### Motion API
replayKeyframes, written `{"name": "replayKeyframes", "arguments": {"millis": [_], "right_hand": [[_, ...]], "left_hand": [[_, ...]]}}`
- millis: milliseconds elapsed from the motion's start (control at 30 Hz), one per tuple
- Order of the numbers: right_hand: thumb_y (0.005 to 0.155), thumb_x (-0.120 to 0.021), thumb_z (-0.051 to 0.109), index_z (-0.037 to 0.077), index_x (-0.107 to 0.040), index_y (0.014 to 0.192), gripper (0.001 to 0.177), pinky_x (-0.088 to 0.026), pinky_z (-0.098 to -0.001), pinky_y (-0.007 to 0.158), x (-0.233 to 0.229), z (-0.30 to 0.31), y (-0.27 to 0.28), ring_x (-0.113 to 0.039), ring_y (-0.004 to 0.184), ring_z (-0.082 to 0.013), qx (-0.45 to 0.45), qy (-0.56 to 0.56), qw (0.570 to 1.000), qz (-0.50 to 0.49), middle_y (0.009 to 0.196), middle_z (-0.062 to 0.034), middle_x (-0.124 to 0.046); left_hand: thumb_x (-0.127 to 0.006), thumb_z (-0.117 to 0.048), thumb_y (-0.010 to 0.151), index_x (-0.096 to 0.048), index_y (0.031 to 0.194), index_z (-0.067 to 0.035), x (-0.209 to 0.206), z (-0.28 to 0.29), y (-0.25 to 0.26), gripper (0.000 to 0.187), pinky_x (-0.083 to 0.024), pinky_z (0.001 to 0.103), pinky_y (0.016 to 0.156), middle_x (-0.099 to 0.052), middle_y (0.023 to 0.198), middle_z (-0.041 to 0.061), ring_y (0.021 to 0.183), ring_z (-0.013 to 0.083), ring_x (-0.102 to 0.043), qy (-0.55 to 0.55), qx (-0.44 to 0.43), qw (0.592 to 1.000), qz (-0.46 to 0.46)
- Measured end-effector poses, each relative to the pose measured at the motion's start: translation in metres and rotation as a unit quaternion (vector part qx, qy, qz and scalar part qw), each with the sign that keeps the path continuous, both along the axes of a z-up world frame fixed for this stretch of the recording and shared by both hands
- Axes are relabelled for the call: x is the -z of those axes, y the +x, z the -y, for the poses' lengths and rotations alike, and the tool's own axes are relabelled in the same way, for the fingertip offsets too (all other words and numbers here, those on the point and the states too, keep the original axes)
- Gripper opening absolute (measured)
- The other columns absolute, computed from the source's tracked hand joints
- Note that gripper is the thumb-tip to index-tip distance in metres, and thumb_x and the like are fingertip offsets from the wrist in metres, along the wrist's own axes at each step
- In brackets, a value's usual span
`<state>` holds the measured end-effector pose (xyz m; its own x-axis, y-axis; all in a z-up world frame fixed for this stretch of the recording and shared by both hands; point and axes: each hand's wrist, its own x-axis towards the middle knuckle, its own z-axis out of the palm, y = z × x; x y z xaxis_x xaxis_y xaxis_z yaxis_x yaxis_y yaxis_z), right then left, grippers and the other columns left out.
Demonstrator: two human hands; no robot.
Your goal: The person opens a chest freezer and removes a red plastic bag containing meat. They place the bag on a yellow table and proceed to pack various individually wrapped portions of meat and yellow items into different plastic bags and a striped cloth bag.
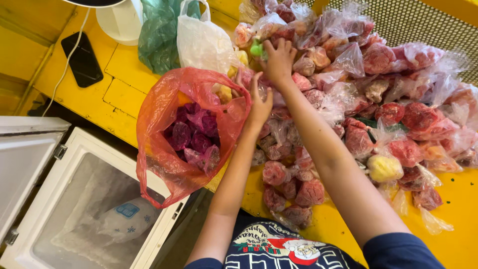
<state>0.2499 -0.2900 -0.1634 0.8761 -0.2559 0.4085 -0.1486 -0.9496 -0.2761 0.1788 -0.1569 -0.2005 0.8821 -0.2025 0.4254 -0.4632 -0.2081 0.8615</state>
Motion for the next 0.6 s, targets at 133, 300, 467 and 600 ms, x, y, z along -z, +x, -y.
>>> {"name": "replayKeyframes", "arguments": {"millis": [133, 300, 467, 600], "right_hand": [[0.112, -0.062, 0.030, 0.006, -0.059, 0.141, 0.037, -0.049, -0.0481, 0.096, -0.031, 0.025, -0.044, -0.062, 0.108, -0.0252, -0.143, 0.602, 0.774, 0.131, 0.129, -0.0122, -0.064], [0.101, -0.052, 0.029, 0.010, -0.046, 0.139, 0.043, -0.060, -0.0478, 0.093, -0.056, 0.078, -0.166, -0.069, 0.117, -0.0365, -0.173, 0.858, 0.448, 0.182, 0.135, -0.0159, -0.064], [0.116, -0.065, 0.015, 0.003, -0.043, 0.149, 0.041, -0.044, -0.0523, 0.121, -0.071, 0.113, -0.245, -0.053, 0.138, -0.0329, -0.071, 0.647, 0.698, 0.298, 0.147, -0.0174, -0.053], [0.110, -0.077, 0.027, 0.008, -0.040, 0.153, 0.059, -0.029, -0.0461, 0.129, -0.083, 0.076, -0.350, -0.039, 0.147, -0.0282, 0.074, 0.209, 0.955, 0.196, 0.155, -0.0138, -0.042]], "left_hand": [[-0.058, -0.007, 0.093, -0.037, 0.151, -0.016, -0.005, -0.031, -0.003, 0.062, -0.037, 0.050, 0.119, -0.035, 0.159, 0.017, 0.151, 0.0380, -0.033, -0.198, 0.155, 0.954, -0.166], [-0.065, -0.015, 0.095, -0.046, 0.148, -0.015, -0.029, -0.032, -0.027, 0.056, -0.031, 0.054, 0.126, -0.048, 0.153, 0.016, 0.148, 0.0387, -0.041, 0.000, 0.066, 0.998, -0.021], [-0.075, -0.036, 0.093, -0.051, 0.144, -0.019, -0.054, -0.014, -0.084, 0.059, -0.020, 0.060, 0.124, -0.033, 0.159, 0.021, 0.151, 0.0423, -0.027, 0.184, 0.074, 0.972, 0.130], [-0.072, -0.057, 0.092, -0.048, 0.157, -0.026, -0.059, -0.043, -0.144, 0.076, -0.012, 0.063, 0.128, -0.026, 0.169, 0.014, 0.158, 0.0373, -0.018, 0.248, 0.404, 0.848, 0.236]]}}
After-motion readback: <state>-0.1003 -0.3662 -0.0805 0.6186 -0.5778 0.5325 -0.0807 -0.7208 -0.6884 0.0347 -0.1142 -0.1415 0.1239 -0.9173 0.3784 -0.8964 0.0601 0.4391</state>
